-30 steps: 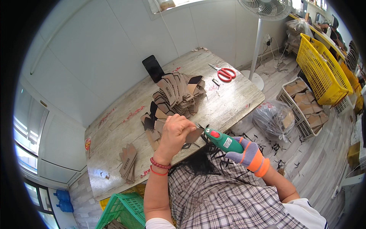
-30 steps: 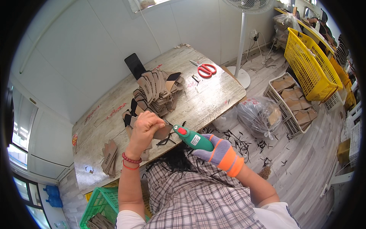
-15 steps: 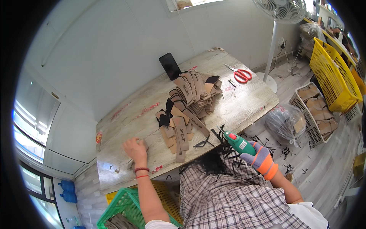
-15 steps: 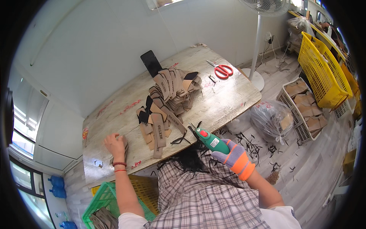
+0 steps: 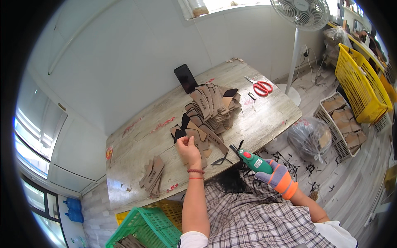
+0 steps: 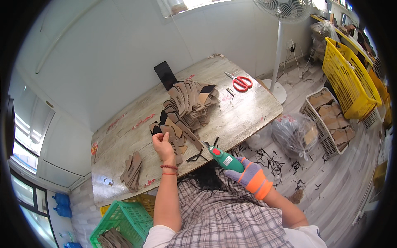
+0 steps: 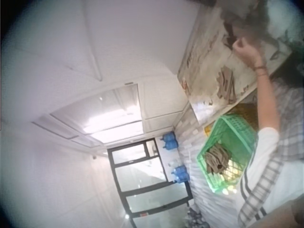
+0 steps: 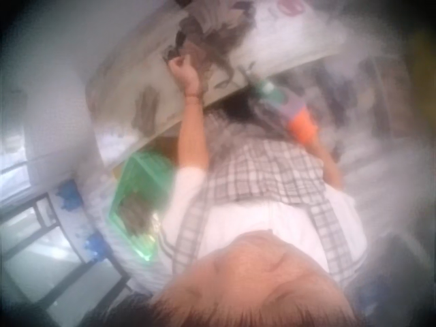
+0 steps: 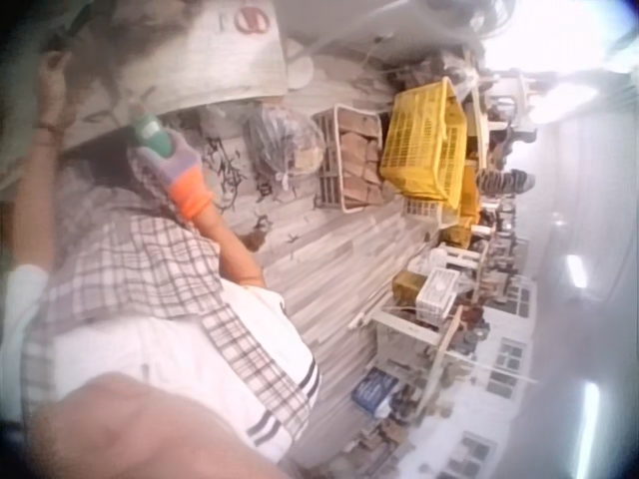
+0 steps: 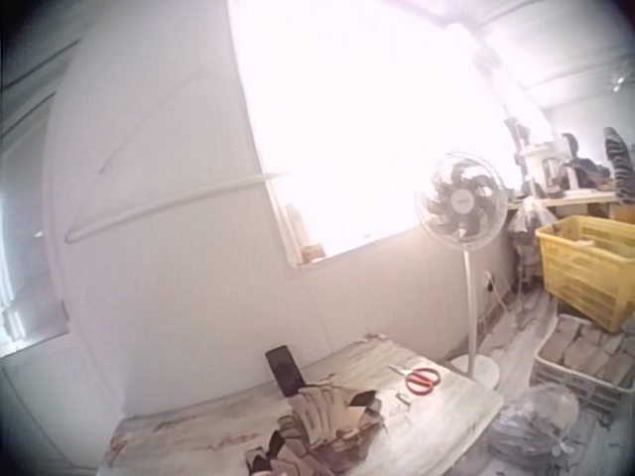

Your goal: The person uses a rotary tool to trim the edges of small cardboard pieces labeled 'BEETRO' at a workbench. They handle each piece one at a time, rotating it while trimming, and place finished pieces into a green crate below.

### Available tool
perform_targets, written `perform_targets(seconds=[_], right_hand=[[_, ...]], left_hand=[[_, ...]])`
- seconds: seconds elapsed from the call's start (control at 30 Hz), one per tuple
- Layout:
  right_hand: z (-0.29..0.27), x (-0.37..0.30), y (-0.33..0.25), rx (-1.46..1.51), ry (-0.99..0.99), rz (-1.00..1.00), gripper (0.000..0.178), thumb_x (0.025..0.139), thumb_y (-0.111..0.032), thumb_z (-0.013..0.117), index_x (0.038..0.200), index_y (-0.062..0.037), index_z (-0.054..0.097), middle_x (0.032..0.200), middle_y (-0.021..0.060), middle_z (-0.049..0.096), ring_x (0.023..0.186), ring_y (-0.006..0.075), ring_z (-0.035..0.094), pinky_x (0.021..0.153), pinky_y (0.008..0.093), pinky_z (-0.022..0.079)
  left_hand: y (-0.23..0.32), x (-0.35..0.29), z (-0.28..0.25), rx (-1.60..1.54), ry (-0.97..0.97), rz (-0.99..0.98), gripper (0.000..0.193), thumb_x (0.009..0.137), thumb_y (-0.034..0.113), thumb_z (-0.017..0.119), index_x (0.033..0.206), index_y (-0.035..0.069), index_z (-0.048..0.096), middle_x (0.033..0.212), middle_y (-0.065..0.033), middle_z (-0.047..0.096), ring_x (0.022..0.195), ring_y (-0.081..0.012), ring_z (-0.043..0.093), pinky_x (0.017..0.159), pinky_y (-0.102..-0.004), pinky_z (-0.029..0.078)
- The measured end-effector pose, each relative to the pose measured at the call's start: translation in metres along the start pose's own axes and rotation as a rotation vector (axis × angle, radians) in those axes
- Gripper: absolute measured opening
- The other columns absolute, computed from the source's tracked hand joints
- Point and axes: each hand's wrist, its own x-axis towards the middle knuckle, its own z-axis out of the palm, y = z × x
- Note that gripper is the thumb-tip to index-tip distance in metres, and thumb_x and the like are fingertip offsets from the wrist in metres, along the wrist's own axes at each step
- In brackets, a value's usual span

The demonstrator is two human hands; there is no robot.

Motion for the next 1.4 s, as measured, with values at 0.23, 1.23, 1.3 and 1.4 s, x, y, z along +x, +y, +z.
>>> perform_targets(seconds=[0.23, 1.23, 1.3, 1.4], right_hand=[[0.01, 0.005, -0.022, 0.023, 0.038, 0.003, 0.061, 0.074, -0.039, 0.079, 0.117, -0.0011, 0.057, 0.089, 0.0114, 0.068, 0.078, 0.0143, 0.065, 0.071, 0.0289, 0.052], [-0.017, -0.006, -0.041, 0.172, 0.007, 0.055, 0.054, 0.077, -0.025, 0.079, 0.119, 0.001, 0.055, 0.092, 0.0045, 0.065, 0.077, 0.0069, 0.058, 0.068, 0.0233, 0.05], [-0.017, -0.005, -0.04, 0.169, -0.002, 0.048, 0.055, 0.077, -0.025, 0.079, 0.12, 0.001, 0.055, 0.092, 0.0047, 0.065, 0.077, 0.007, 0.058, 0.068, 0.0232, 0.05], [-0.017, -0.005, -0.038, 0.171, -0.014, 0.022, 0.057, 0.077, -0.025, 0.079, 0.121, 0.0009, 0.054, 0.092, 0.0045, 0.065, 0.077, 0.0069, 0.058, 0.068, 0.0228, 0.05]], left_hand=[[0.069, -0.058, 0.001, -0.851, -0.214, -0.321, 0.005, 0.088, 0.005, 0.064, 0.092, 0.004, 0.062, 0.085, -0.0021, 0.066, 0.071, -0.0076, 0.056, 0.064, -0.0212, 0.043], [0.084, -0.098, 0.016, -0.65, -0.441, -0.227, 0.01, 0.089, 0.004, 0.062, 0.096, -0.002, 0.066, 0.086, -0.002, 0.067, 0.075, -0.0065, 0.06, 0.068, -0.0197, 0.047], [0.088, -0.094, 0.014, -0.594, -0.454, -0.192, 0.013, 0.089, 0.004, 0.062, 0.099, -0.003, 0.066, 0.088, -0.0021, 0.067, 0.077, -0.007, 0.06, 0.071, -0.0202, 0.048], [0.083, -0.089, 0.013, -0.517, -0.477, -0.137, 0.016, 0.09, 0.004, 0.06, 0.103, -0.004, 0.065, 0.089, -0.0023, 0.068, 0.078, -0.0066, 0.06, 0.072, -0.02, 0.047]])
